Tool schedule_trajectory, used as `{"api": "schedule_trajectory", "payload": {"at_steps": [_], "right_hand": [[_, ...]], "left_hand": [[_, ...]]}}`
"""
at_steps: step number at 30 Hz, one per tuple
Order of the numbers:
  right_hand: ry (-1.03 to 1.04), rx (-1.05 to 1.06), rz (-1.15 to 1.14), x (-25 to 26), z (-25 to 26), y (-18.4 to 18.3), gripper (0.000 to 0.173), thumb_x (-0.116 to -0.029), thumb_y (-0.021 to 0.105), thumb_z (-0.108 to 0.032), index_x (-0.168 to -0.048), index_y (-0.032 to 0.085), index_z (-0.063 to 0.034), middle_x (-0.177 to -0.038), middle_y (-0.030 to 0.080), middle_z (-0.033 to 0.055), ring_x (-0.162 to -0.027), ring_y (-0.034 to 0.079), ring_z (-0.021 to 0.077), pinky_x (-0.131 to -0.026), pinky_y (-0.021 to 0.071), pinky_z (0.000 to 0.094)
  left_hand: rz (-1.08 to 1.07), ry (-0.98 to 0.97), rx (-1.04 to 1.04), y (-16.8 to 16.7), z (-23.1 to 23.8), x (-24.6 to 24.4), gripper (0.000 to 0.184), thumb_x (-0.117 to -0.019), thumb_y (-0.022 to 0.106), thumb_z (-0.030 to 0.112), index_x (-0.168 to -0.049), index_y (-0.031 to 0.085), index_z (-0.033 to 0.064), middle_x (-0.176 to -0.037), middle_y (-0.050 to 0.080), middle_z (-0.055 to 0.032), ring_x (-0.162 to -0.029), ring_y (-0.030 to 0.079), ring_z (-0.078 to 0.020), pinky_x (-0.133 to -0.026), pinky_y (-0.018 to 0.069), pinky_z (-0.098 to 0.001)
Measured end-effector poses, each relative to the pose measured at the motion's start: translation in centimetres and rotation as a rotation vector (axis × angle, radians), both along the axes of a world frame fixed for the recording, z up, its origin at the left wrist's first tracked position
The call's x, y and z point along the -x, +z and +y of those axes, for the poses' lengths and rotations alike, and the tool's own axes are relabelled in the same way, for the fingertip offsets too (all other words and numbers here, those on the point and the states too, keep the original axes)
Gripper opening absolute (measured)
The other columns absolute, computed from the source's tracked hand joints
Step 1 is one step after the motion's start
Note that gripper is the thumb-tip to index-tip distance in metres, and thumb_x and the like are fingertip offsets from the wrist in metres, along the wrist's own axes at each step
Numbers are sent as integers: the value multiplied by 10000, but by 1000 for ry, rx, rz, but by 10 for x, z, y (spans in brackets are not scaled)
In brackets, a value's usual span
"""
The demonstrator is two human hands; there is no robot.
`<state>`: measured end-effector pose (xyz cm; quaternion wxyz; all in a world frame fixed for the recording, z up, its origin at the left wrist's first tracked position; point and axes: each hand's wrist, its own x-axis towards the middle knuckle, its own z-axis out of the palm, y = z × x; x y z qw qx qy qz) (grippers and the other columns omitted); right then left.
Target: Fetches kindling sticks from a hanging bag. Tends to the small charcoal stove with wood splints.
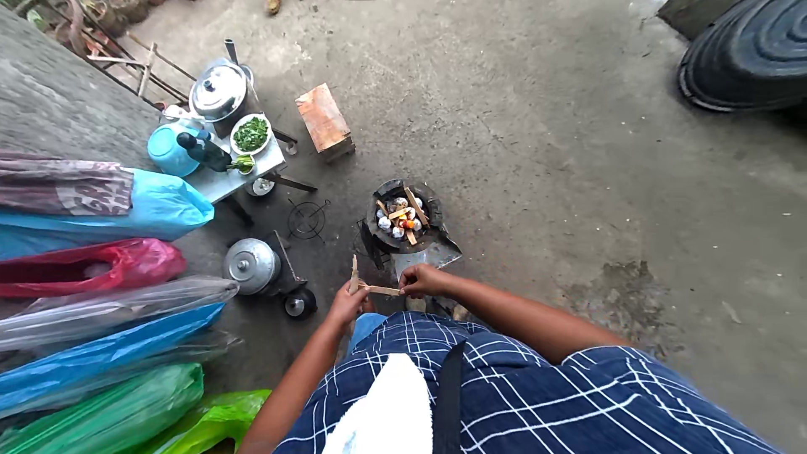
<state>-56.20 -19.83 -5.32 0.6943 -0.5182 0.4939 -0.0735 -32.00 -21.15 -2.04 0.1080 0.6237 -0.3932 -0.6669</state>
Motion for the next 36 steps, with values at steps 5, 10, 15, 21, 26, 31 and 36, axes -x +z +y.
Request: {"api": "schedule_trajectory", "payload": {"at_steps": [5,10,15,21,26,31,36], "right_hand": [[-7,-23,4,-8,5,-9,242,-1033,648,-161,-1130,641,61,-966,627,125,-768,588,136,-741,529,322],[-282,-116,146,4,-26,2,287,-1069,575,-119,-1263,603,90,-1239,642,247,-1047,646,293,-954,518,443],[-640,-170,209,22,-52,-84,264,-1051,600,-107,-1257,620,56,-1215,647,245,-997,655,299,-894,535,458],[-672,-218,394,26,-76,-115,313,-1033,600,-96,-1312,625,44,-1319,623,295,-1201,633,424,-1033,495,568],[-740,-221,442,19,-92,-156,345,-1035,611,-175,-1292,646,52,-1323,627,306,-1259,604,446,-1079,458,609],[-599,-255,543,12,-106,-174,406,-1059,558,-250,-1325,639,46,-1407,587,295,-1355,543,437,-1134,412,621],[-626,-178,538,-4,-107,-176,427,-1075,526,-203,-1371,563,102,-1442,538,330,-1381,512,453,-1154,391,602]], "left_hand": [[0,138,-27,-9,-4,5,222,-1064,548,116,-1223,538,-38,-800,570,-40,-531,489,-58,-520,453,-193],[-81,224,48,-6,-6,-9,242,-1072,535,137,-1239,559,-37,-783,545,-28,-535,469,-54,-514,430,-192],[-131,264,57,-8,-4,-39,241,-1072,539,150,-1238,563,-23,-773,539,-27,-531,467,-64,-506,430,-201],[-177,368,87,0,18,-74,250,-1075,519,129,-1247,559,-48,-762,535,-22,-519,458,-55,-500,431,-198],[-232,479,37,-3,44,-100,240,-1078,514,137,-1241,559,-33,-758,527,-21,-512,459,-54,-487,430,-195],[-230,561,21,-7,62,-110,246,-1080,513,143,-1245,561,-32,-735,528,-22,-495,460,-63,-476,439,-204],[-199,605,8,-6,66,-112,221,-1083,502,135,-1215,559,-34,-714,523,-16,-481,458,-61,-464,437,-196]]}}
